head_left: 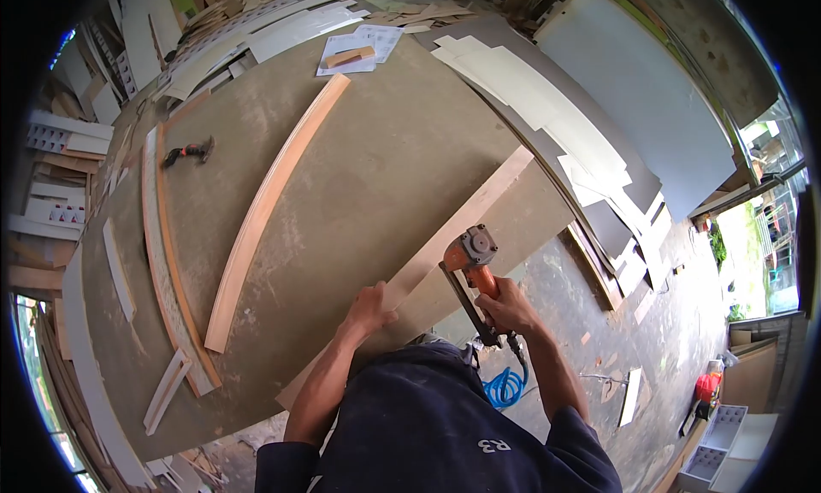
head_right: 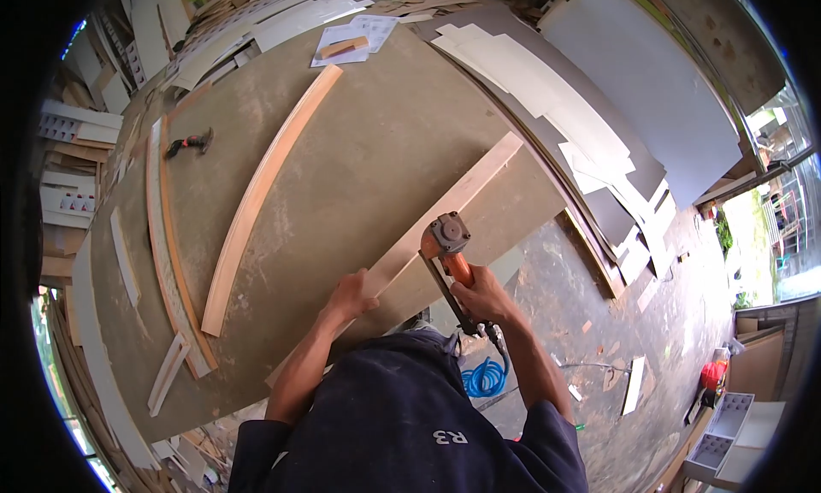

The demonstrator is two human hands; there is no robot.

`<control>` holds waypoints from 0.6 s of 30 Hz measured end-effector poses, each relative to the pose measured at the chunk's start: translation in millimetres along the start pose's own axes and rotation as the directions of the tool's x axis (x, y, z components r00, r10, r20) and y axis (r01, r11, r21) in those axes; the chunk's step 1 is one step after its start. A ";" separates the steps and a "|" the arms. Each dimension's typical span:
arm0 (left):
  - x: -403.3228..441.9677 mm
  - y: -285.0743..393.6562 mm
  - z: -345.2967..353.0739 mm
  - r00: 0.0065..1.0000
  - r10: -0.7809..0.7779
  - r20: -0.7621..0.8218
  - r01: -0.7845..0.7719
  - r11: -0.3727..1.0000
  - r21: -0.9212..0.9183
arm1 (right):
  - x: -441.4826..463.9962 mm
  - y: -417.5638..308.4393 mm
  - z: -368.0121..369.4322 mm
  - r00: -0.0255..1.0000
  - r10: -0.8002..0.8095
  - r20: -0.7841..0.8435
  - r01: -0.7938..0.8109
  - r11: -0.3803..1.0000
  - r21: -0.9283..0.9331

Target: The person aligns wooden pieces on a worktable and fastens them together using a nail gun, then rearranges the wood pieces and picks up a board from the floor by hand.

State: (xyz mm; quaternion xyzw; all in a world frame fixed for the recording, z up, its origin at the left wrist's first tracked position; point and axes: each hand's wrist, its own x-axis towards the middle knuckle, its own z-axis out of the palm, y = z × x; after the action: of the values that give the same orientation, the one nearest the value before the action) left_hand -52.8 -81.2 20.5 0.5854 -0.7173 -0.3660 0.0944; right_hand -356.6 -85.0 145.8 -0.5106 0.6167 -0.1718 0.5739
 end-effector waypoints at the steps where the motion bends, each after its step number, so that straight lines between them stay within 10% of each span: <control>1: -0.7 -2.0 1.6 1.000 -0.005 -0.002 0.005 1.000 -0.002 | 0.3 -3.2 1.7 1.000 0.000 0.005 0.000 1.000 -0.003; 18: -7.7 -1.4 7.6 0.988 0.090 -0.126 -0.091 0.996 0.005 | 7.6 -17.2 11.9 0.995 0.000 0.096 0.017 0.985 -0.174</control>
State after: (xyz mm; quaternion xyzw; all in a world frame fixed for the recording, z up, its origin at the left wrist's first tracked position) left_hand -53.7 -71.1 16.5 0.5741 -0.7356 -0.3240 0.1562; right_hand -337.3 -94.1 152.1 -0.5693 0.5991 -0.0951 0.5549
